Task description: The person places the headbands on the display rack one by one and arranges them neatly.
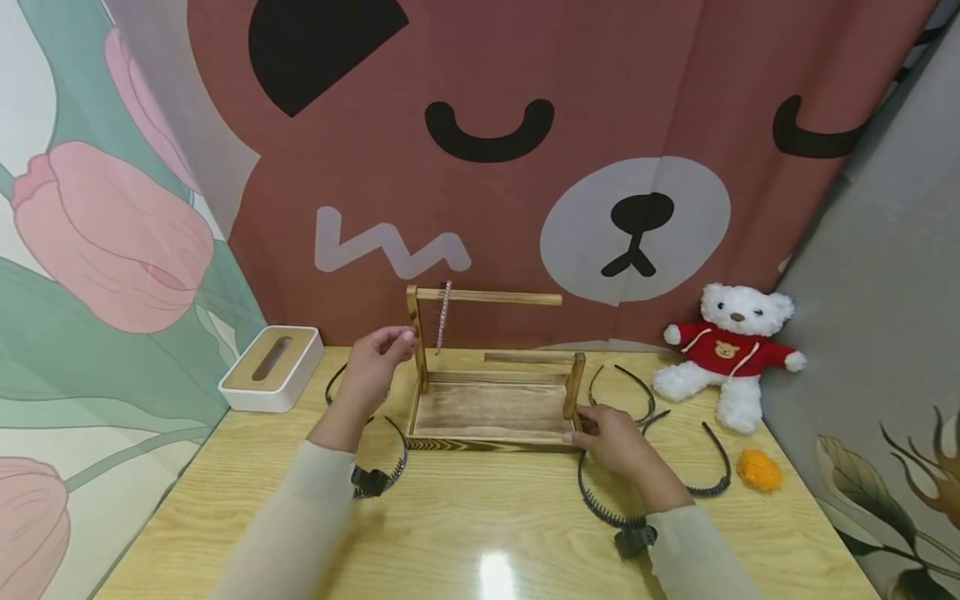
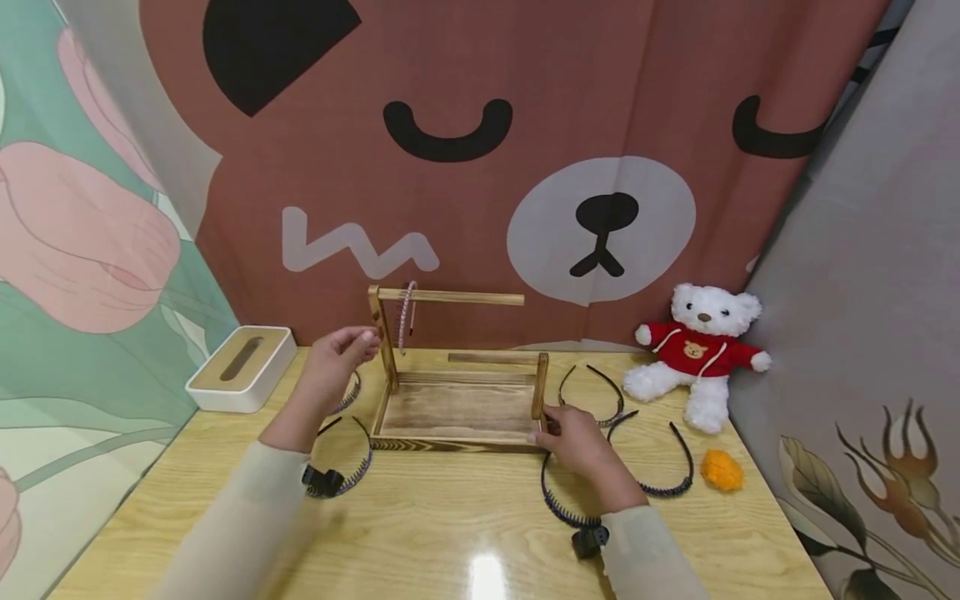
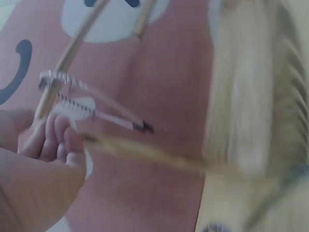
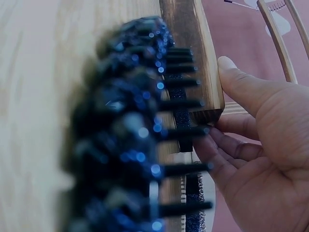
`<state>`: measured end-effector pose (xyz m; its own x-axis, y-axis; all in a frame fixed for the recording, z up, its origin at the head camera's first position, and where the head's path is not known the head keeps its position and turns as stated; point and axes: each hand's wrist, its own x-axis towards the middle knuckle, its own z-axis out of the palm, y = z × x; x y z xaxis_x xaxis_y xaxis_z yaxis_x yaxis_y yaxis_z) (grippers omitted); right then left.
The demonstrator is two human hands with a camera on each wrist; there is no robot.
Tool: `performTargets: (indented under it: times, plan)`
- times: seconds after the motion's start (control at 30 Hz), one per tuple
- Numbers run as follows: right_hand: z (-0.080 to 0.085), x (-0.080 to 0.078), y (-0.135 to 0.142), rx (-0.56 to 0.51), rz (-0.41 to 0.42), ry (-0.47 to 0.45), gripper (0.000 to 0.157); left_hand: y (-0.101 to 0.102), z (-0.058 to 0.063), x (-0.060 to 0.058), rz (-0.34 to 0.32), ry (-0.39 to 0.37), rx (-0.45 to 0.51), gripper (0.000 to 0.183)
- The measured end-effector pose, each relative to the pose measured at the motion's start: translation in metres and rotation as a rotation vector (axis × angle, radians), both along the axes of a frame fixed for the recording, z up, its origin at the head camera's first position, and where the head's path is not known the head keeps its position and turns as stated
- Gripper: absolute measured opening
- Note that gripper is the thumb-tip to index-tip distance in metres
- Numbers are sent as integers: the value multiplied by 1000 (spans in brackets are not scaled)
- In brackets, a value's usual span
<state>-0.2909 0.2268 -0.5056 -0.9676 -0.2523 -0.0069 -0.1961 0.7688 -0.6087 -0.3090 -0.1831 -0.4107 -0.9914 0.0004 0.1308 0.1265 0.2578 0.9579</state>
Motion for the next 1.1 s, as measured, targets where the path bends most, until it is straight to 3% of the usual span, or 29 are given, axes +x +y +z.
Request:
performTargets:
  times: [0.1,0.17,0.3,0.43,0.6,0.83,1.1]
  plan:
    - [2,0,1,-4,-11,-5,68,-18,-12,15,-91,45,-346,33]
    - [3,0,2,-10,-16,-9,69,-29,-21,25,-156,80,-524,24]
    - [3,0,2,-8,-9,-7,69,-50,-42,47,-251,98,-702,12]
    - [2,-1,1,4,-3,5,68,-69,-59,67,-297,99,-751,15]
    - [2,-1,-1,-7,8,8,67,-88,-75,81,-304,68,-700,23]
    - [-1,-1,-1,-21,-7,1,66,-102,-87,91,-385,57,-733,34]
    - [-4,-2,0,-18,-7,10,67,-101,-88,93,-495,87,-757,20]
